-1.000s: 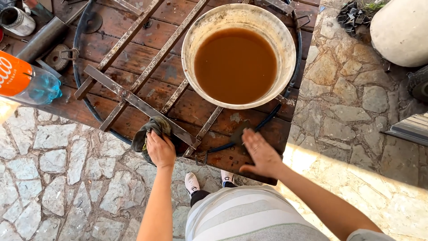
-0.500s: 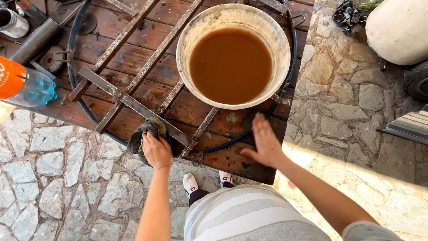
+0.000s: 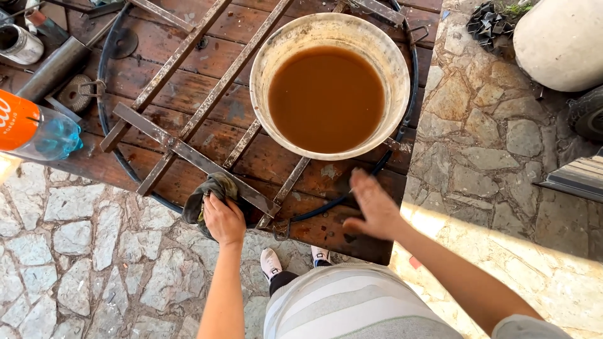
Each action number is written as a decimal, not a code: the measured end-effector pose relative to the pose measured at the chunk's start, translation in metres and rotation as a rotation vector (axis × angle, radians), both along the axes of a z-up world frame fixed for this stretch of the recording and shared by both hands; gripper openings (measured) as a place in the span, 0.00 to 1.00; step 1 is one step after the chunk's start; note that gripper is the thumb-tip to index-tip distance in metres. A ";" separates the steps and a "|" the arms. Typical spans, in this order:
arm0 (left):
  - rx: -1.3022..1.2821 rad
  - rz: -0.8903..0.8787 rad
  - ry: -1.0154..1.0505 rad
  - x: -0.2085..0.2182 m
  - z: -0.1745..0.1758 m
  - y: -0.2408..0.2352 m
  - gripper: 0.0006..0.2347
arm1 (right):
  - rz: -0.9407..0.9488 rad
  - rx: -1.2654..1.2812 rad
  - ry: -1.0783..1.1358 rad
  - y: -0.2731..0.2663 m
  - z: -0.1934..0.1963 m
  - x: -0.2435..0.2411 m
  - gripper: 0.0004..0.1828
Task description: Cleaning and sanding a circular metal frame on a wooden table using a cloth and a sanding block
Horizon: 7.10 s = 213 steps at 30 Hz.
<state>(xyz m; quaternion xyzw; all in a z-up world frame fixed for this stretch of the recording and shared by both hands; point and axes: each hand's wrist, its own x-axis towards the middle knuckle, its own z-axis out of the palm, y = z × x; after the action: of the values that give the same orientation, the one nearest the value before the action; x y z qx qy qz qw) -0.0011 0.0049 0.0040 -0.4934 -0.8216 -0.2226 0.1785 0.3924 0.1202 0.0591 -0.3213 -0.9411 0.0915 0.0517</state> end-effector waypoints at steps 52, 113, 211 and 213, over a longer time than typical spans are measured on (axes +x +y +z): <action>0.010 0.008 0.013 0.001 -0.009 -0.003 0.17 | 0.105 0.191 -0.073 0.021 0.001 0.022 0.66; -0.029 -0.046 -0.068 -0.004 -0.007 -0.003 0.17 | -0.343 0.030 0.005 -0.098 -0.012 -0.100 0.67; -0.127 -0.051 -0.086 -0.005 -0.002 -0.005 0.17 | -0.235 -0.003 0.082 -0.110 0.011 -0.145 0.63; -0.125 -0.055 -0.074 -0.003 -0.007 -0.012 0.17 | -0.222 -0.031 0.072 -0.120 0.017 -0.141 0.63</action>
<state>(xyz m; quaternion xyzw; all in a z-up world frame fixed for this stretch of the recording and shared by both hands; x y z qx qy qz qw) -0.0037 -0.0068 -0.0029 -0.5175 -0.8260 -0.1938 0.1109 0.2515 0.0001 0.0759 -0.4208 -0.8957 0.1113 0.0905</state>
